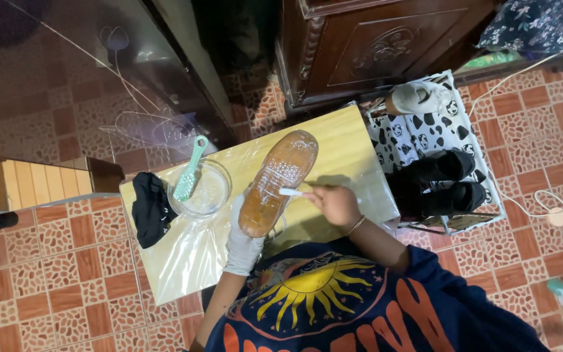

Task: The person cleans a white sneaker using a toothbrush and a cleaning solution from a bowl. They scrub the upper, laces, and sole of the shoe while holding it on a plastic-covered table.

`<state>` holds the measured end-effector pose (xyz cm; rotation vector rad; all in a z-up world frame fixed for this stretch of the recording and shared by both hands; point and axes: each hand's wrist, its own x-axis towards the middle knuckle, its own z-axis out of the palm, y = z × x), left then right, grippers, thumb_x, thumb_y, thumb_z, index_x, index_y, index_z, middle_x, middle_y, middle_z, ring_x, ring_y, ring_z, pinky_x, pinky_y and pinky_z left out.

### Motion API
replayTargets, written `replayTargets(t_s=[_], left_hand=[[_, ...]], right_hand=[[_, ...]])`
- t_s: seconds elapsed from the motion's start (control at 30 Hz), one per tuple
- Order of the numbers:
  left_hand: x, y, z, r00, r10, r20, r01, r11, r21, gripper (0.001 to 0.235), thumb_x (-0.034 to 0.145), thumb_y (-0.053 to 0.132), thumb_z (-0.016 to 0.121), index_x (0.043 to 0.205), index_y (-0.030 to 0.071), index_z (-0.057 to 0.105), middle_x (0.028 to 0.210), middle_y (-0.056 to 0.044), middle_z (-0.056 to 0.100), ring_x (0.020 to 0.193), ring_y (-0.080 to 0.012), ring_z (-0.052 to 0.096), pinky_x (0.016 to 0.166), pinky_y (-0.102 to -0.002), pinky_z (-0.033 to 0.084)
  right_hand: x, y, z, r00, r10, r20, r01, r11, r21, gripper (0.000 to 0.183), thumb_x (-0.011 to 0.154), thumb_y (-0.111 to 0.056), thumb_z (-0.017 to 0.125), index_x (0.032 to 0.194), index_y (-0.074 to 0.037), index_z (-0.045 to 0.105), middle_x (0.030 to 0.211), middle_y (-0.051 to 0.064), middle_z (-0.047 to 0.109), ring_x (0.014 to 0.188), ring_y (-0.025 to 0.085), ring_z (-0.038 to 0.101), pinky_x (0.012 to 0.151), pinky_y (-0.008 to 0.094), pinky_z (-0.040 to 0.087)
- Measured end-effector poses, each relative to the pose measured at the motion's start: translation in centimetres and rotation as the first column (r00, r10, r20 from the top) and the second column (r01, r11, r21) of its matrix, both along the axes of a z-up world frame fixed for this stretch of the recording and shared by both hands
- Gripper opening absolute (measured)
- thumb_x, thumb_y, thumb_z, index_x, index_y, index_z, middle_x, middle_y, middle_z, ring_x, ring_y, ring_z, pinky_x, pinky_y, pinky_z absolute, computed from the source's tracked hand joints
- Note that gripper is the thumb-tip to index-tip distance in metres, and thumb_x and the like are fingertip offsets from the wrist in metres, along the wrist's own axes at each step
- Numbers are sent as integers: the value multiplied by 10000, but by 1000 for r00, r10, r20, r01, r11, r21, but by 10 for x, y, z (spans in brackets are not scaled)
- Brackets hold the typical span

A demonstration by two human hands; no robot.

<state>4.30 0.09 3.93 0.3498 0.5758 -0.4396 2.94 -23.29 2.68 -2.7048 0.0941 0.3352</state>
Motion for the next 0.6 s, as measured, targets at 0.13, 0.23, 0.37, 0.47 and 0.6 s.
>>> replayTargets(t_s=[0.13,0.23,0.37,0.47,0.6], left_hand=[[-4,1,18,1000,5,-22,-5,1000,22,416,1031,344,584,1363,97,626,1282,-127,694,1082,-254,711,977,-371,564],[-2,2,19,1000,9,-7,-9,999,54,426,1025,371,580,1363,114,627,1294,-119,689,1090,-251,709,979,-380,564],[1,-1,29,998,27,-53,-25,999,31,433,1026,401,578,1345,113,634,1302,-128,682,1091,-253,709,978,-383,562],[2,-7,45,998,9,-58,-7,999,32,426,1029,403,571,1342,120,628,1302,-128,682,1102,-244,703,993,-393,556],[2,17,-23,997,22,-75,-21,1000,11,404,1028,357,599,1330,91,640,1277,-124,696,1097,-243,710,1006,-363,556]], right_hand=[[35,-40,9,960,-271,-75,274,961,32,382,1027,-443,531,1011,-151,777,852,146,759,964,380,731,864,494,570],[48,-57,-8,943,-330,-33,328,943,-55,528,1029,-634,441,1021,-212,758,829,127,745,915,360,733,810,475,586],[9,0,8,950,-194,-244,214,975,62,391,995,-527,508,1086,-239,757,943,123,779,1028,361,724,921,461,571],[-15,18,-7,996,-31,-88,40,994,103,394,971,-560,545,962,-211,728,864,114,764,918,356,734,827,451,587],[20,-16,10,996,-74,44,75,997,-31,465,1009,-576,510,910,-177,726,747,146,730,834,369,741,774,466,590]])
